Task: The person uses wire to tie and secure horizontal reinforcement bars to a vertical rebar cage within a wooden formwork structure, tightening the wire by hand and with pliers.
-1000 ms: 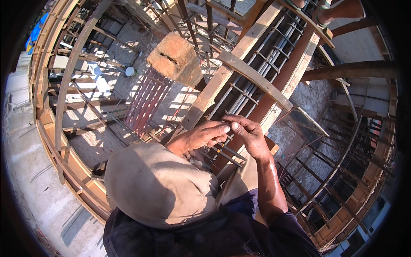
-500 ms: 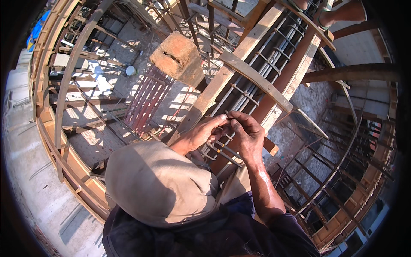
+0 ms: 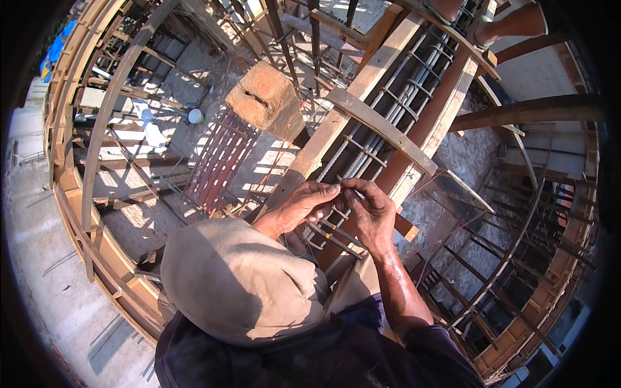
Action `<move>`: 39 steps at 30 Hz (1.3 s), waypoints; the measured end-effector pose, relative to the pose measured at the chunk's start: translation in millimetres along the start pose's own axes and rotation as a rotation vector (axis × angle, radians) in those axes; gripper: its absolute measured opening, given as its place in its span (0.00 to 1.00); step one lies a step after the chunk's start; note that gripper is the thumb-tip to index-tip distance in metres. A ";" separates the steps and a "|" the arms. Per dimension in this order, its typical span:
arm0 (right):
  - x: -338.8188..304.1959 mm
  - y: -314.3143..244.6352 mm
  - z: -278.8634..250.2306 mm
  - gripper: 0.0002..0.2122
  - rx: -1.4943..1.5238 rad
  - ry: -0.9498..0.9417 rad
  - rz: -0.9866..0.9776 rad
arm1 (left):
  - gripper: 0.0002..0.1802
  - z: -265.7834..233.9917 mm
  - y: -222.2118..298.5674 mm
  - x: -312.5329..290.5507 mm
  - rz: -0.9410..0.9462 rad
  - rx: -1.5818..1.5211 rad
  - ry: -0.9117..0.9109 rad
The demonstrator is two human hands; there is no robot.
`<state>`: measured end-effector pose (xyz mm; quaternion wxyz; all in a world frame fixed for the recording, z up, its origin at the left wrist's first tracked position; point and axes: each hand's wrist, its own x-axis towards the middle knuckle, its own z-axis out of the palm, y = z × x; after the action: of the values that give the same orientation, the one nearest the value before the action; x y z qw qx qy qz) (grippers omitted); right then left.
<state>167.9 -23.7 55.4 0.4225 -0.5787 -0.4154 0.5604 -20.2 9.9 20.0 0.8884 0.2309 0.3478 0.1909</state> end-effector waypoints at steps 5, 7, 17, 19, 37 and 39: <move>-1.1 -2.6 -7.5 0.09 -0.166 -0.076 -0.139 | 0.13 1.2 1.9 0.6 -0.025 0.063 0.050; 0.0 -14.1 -13.2 0.11 -0.286 -0.122 -0.176 | 0.14 -1.7 0.4 0.5 -0.007 0.062 0.026; -4.0 -5.5 -33.4 0.09 -0.158 -0.156 -0.085 | 0.14 6.8 8.9 7.0 0.010 0.151 -0.129; -0.6 -8.7 -34.8 0.11 -0.206 -0.203 -0.126 | 0.13 2.5 8.4 7.0 -0.008 0.140 -0.126; -4.3 -10.1 -8.9 0.11 -0.129 0.179 -0.037 | 0.13 28.4 26.4 2.4 -0.001 0.096 0.127; -2.7 -21.9 -0.7 0.15 0.034 0.176 0.083 | 0.14 28.6 24.7 5.5 0.084 0.187 0.148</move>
<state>168.4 -19.8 77.2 0.4435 -0.6354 -0.3426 0.5313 -0.7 24.9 49.1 0.8262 0.3125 0.4187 0.2109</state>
